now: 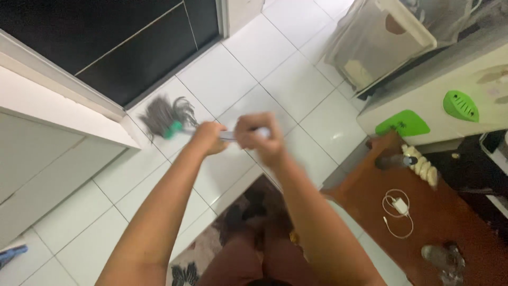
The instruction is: The person mops the tiled floor in a narrow hallway using a mop, moving from one side to the other.
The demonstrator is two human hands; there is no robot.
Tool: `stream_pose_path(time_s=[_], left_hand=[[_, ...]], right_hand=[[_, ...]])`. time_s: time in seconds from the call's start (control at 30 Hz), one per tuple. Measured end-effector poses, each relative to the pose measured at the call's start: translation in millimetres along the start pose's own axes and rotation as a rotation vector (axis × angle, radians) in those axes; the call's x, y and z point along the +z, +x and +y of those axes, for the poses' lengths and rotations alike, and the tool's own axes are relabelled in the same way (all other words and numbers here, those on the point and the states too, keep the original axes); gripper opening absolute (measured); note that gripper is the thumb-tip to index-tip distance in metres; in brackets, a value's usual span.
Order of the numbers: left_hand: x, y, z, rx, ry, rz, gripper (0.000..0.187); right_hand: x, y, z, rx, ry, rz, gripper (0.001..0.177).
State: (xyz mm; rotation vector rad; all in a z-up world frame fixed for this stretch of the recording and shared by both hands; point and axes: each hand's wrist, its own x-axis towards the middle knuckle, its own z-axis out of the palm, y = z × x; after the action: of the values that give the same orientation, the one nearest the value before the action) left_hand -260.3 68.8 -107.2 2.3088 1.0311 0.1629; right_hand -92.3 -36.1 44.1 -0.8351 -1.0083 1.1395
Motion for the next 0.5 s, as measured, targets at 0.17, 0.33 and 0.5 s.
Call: stream_pose_path(time_s=[0.17,0.33,0.5], left_hand=[[-48.7,3.7,110.1,-0.161,-0.376,-0.427,0.038],[-46.9,-29.6,126.1,0.061,-0.532,-0.498,0.036],[-48.4,-48.0,85.1,0.087,-0.567,-0.408,0.037]], right_hand=[[-6.8,30.0,-115.1,0.141,0.068,-0.046,0.012],[57.3,35.5,-132.1,0.238,-0.168,0.174,0.007],[94.8,38.8,-121.1,0.159,-0.292,0.049,0.017]])
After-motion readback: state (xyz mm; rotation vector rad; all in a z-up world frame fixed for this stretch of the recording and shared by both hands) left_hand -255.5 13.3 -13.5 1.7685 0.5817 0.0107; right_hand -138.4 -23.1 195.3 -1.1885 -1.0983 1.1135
